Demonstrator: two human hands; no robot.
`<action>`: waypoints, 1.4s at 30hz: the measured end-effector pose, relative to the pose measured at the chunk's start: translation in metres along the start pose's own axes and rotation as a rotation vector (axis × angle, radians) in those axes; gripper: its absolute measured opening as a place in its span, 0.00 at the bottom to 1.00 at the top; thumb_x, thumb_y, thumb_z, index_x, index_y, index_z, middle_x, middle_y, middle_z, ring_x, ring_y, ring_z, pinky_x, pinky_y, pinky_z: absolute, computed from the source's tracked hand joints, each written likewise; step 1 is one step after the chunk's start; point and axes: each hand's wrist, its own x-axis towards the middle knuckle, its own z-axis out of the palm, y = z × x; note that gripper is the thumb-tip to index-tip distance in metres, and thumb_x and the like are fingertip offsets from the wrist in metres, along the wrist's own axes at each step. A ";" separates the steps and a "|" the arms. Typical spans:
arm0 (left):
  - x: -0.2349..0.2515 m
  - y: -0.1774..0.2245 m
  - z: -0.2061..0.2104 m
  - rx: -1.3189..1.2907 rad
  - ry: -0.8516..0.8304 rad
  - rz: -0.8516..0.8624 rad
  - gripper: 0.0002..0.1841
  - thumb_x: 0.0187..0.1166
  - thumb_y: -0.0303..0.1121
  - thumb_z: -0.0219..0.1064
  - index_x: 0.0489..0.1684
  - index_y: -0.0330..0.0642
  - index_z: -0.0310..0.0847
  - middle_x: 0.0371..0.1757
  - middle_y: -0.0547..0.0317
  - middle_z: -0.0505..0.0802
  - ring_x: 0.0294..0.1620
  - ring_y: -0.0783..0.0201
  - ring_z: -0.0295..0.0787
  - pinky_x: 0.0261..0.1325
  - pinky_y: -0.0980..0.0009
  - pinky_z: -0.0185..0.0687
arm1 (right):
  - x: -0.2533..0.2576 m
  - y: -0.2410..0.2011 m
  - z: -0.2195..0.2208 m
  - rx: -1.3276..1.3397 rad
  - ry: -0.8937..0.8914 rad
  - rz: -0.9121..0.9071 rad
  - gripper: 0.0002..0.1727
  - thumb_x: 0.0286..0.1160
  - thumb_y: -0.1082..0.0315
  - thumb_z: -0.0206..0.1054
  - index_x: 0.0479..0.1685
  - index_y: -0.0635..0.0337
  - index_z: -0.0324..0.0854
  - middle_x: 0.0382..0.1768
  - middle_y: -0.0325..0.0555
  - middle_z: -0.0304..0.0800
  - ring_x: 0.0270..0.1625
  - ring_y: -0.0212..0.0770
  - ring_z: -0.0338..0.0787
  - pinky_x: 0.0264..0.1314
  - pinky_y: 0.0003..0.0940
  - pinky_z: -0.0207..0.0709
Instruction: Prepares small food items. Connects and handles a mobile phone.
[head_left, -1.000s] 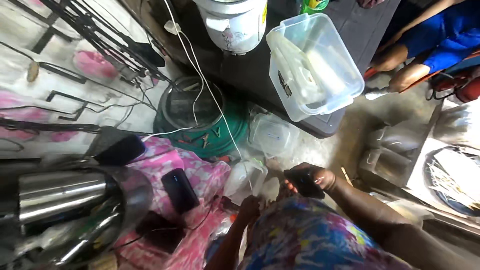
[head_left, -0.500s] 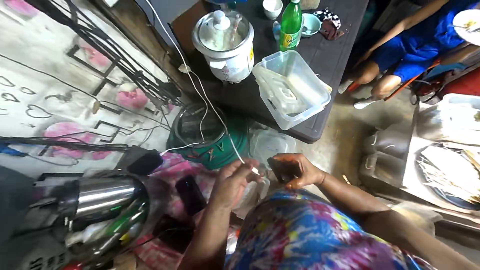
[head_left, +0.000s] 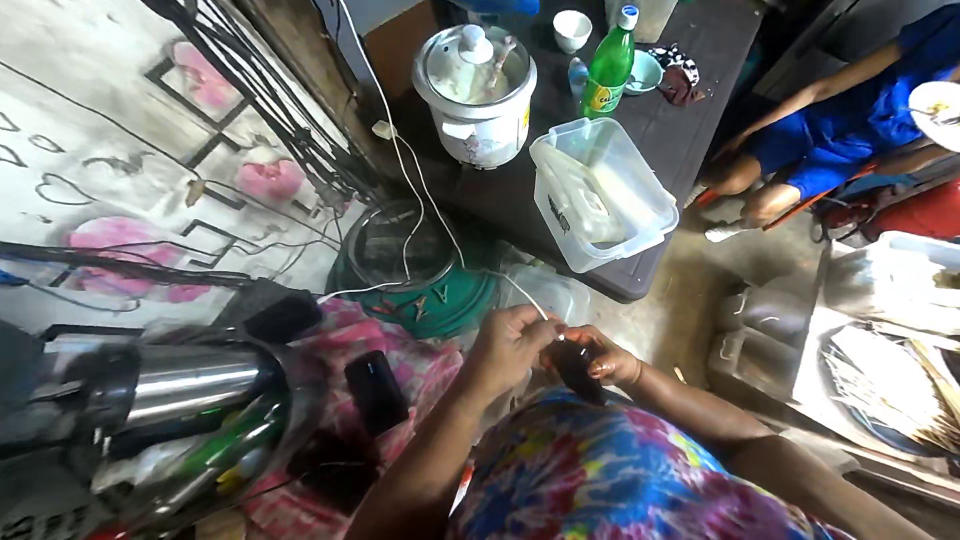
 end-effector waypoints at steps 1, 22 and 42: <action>0.001 0.000 0.000 0.009 -0.002 -0.012 0.07 0.80 0.29 0.67 0.36 0.37 0.91 0.31 0.71 0.93 0.32 0.84 0.87 0.40 0.83 0.85 | 0.001 0.001 0.001 0.023 0.001 0.007 0.29 0.65 0.48 0.78 0.66 0.50 0.86 0.57 0.41 0.93 0.55 0.34 0.91 0.58 0.32 0.84; 0.013 -0.027 -0.001 0.123 -0.053 -0.086 0.09 0.80 0.31 0.67 0.35 0.37 0.91 0.31 0.68 0.92 0.34 0.87 0.84 0.43 0.86 0.81 | -0.004 0.030 -0.017 0.510 -0.012 0.196 0.27 0.64 0.48 0.76 0.61 0.52 0.87 0.59 0.49 0.91 0.55 0.44 0.92 0.57 0.39 0.85; 0.022 -0.035 -0.005 0.105 0.005 -0.263 0.06 0.80 0.29 0.70 0.36 0.39 0.91 0.30 0.67 0.92 0.31 0.83 0.84 0.40 0.81 0.81 | 0.007 0.040 -0.021 0.632 -0.003 0.266 0.35 0.61 0.41 0.74 0.64 0.54 0.84 0.55 0.49 0.91 0.50 0.44 0.93 0.54 0.40 0.86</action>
